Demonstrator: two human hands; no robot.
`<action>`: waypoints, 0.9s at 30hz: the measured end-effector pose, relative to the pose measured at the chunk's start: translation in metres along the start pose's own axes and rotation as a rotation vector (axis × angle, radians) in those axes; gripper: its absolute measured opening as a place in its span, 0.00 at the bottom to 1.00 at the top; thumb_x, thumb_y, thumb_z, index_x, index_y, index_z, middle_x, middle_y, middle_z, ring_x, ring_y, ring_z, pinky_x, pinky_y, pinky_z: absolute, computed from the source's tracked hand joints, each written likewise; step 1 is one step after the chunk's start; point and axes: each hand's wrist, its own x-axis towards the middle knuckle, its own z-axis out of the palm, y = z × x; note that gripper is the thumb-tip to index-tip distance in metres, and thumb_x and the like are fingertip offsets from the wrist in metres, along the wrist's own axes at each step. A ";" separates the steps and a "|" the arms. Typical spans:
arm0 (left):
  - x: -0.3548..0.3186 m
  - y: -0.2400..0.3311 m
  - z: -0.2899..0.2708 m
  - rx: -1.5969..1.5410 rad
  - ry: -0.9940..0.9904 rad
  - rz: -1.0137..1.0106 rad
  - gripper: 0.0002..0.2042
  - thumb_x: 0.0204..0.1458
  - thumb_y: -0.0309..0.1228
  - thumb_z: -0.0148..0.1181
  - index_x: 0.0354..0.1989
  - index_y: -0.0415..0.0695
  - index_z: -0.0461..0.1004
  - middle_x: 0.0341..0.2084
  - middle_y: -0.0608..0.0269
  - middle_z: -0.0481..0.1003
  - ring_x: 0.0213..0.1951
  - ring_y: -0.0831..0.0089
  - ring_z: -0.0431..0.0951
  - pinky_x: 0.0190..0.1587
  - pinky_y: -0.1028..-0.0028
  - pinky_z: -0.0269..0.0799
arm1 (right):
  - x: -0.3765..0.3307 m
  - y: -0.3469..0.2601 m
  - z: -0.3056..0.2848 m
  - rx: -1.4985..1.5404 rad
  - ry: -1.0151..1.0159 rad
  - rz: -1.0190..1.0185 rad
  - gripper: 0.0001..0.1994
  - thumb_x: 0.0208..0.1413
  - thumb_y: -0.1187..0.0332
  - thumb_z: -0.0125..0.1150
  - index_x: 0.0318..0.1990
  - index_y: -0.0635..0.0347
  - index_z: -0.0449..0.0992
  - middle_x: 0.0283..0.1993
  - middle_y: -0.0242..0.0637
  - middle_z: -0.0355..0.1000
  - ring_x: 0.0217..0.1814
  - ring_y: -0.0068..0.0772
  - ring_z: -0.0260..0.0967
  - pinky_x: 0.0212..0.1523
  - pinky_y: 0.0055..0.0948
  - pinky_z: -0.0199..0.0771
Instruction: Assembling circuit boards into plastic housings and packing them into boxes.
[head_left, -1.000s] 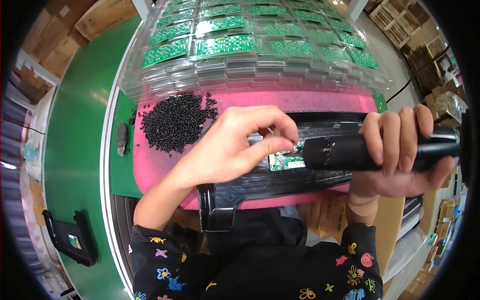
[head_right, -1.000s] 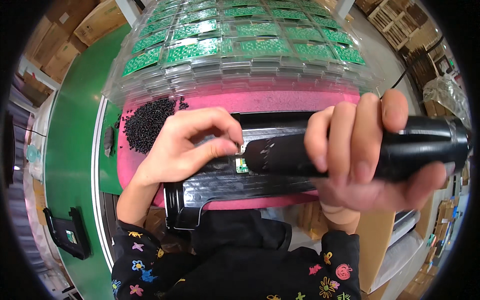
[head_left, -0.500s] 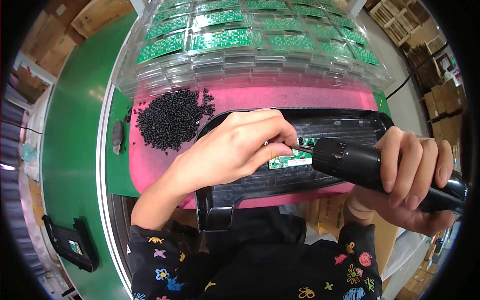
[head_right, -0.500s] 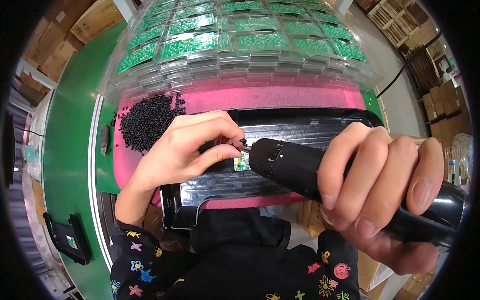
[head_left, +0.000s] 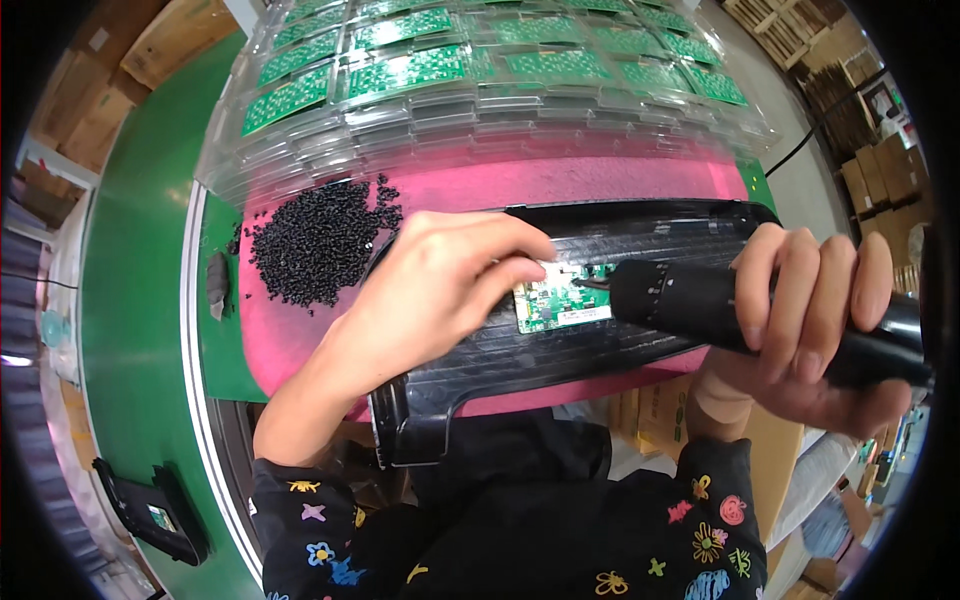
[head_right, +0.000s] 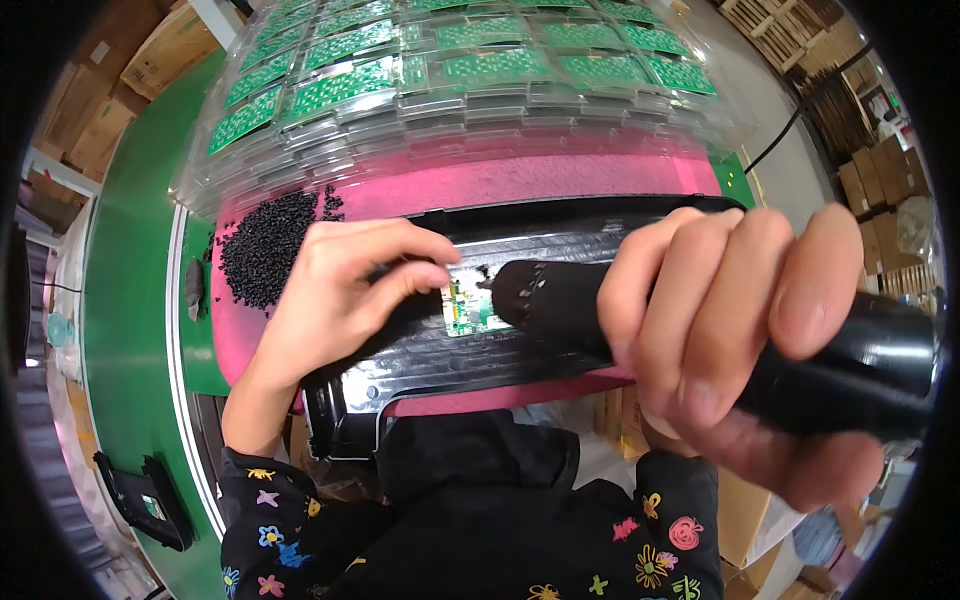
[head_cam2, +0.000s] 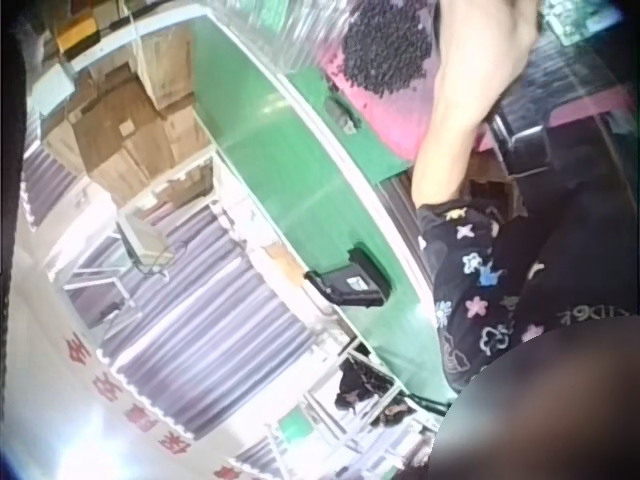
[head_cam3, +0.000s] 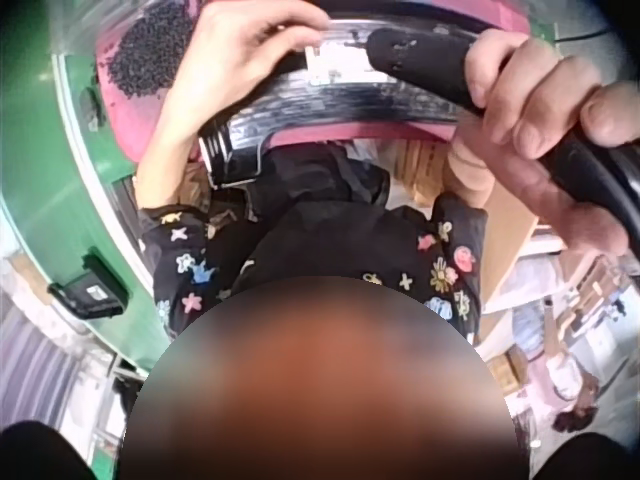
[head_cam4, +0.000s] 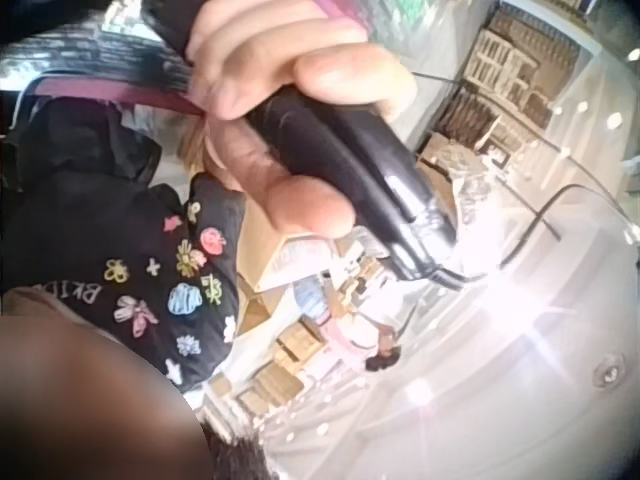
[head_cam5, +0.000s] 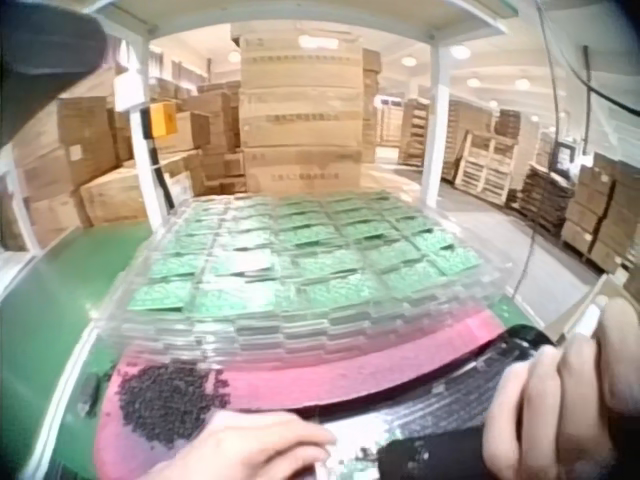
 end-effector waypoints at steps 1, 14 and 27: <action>0.002 0.001 -0.002 0.090 -0.017 -0.058 0.06 0.48 0.19 0.65 0.35 0.36 0.79 0.26 0.58 0.80 0.28 0.70 0.82 0.33 0.75 0.76 | 0.001 -0.008 -0.004 -0.053 0.022 0.036 0.23 0.48 0.51 0.69 0.39 0.56 0.66 0.21 0.24 0.68 0.16 0.16 0.64 0.25 0.17 0.68; -0.002 -0.001 -0.004 0.061 -0.237 -0.130 0.04 0.50 0.19 0.64 0.35 0.34 0.80 0.24 0.56 0.79 0.26 0.67 0.82 0.31 0.73 0.77 | -0.005 0.011 -0.038 -0.279 0.056 0.281 0.24 0.59 0.46 0.55 0.43 0.62 0.67 0.22 0.27 0.63 0.18 0.19 0.56 0.25 0.23 0.58; -0.008 -0.006 -0.002 0.096 -0.347 -0.072 0.22 0.35 0.09 0.56 0.42 0.39 0.81 0.28 0.51 0.77 0.31 0.56 0.80 0.35 0.67 0.77 | 0.003 0.024 -0.035 -0.393 -0.019 0.327 0.22 0.58 0.49 0.55 0.42 0.61 0.65 0.20 0.27 0.62 0.16 0.18 0.54 0.21 0.21 0.56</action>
